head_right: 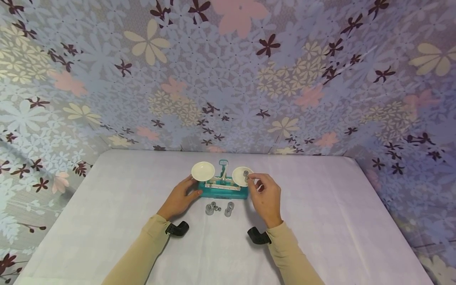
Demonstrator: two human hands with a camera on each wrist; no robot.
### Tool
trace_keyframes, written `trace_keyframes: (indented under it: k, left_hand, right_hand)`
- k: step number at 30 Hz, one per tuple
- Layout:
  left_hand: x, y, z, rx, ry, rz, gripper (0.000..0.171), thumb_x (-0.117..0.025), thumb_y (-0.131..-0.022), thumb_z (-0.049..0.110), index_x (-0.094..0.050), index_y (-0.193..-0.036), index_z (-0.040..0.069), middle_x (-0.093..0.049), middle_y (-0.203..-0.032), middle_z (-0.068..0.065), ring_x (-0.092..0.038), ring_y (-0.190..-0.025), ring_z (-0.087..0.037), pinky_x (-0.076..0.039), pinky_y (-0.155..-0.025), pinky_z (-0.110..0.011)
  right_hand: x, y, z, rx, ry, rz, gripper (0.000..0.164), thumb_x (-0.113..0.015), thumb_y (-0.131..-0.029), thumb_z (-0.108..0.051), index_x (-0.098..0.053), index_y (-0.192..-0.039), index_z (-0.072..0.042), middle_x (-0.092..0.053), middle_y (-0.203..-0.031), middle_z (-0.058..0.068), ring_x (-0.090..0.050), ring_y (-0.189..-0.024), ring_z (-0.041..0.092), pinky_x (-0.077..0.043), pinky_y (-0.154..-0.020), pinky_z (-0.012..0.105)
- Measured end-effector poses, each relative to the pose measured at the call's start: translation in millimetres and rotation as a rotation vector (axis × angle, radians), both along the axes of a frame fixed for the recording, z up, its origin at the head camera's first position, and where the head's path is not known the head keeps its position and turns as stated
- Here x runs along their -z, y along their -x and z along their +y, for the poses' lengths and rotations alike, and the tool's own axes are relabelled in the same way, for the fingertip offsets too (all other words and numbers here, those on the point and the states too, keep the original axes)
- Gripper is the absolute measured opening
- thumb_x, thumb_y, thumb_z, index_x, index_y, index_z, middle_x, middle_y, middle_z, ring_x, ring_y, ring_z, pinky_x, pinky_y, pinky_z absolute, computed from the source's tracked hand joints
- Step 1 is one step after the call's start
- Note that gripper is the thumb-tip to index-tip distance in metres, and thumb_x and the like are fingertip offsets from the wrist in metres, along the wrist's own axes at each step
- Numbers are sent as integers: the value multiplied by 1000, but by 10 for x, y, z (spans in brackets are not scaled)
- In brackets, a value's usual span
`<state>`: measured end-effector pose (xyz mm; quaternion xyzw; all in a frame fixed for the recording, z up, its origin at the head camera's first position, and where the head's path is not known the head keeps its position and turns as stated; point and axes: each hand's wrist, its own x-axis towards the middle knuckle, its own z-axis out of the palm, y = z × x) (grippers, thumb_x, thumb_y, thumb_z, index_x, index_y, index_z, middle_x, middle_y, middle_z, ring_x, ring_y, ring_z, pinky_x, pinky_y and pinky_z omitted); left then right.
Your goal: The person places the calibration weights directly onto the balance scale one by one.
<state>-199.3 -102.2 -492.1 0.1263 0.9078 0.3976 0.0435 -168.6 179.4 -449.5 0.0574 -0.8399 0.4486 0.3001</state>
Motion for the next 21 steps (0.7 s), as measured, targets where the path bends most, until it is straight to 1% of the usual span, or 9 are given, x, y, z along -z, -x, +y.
trace_keyframes:
  k: [5,12,16,21]
  left_hand:
    - [-7,-2,7,1,-5,-3,61,-62,-100,37,-47,-150,5,-34,-159,-22,-31,-145,-42,-26,-118,-59]
    - [-10,-2,-4,-4,-1,-14,61,-62,-100,37,-46,-150,6,-33,-160,-20,-30,-146,-41,-25,-119,-57]
    - [-7,8,-9,-4,-2,-9,61,-62,-100,36,-46,-150,6,-33,-159,-21,-30,-147,-41,-24,-120,-57]
    - [-8,2,-1,4,-7,5,60,-62,-100,36,-48,-149,4,-34,-158,-23,-31,-146,-42,-25,-119,-58]
  right_hand:
    - [3,-55,-16,-26,8,-17,11,-77,-87,-3,-77,-98,-5,-67,-84,4,-55,-67,14,-46,-60,17]
    - [8,-123,-70,-86,32,-15,13,-77,-87,-2,-77,-99,-6,-70,-87,2,-55,-69,13,-47,-62,17]
    - [14,-154,-99,-110,45,-38,12,-78,-87,-3,-76,-99,-7,-70,-90,2,-56,-70,13,-47,-63,16]
    - [40,-204,-125,-124,86,-94,15,-77,-86,0,-76,-100,-6,-70,-89,4,-56,-72,14,-48,-65,16]
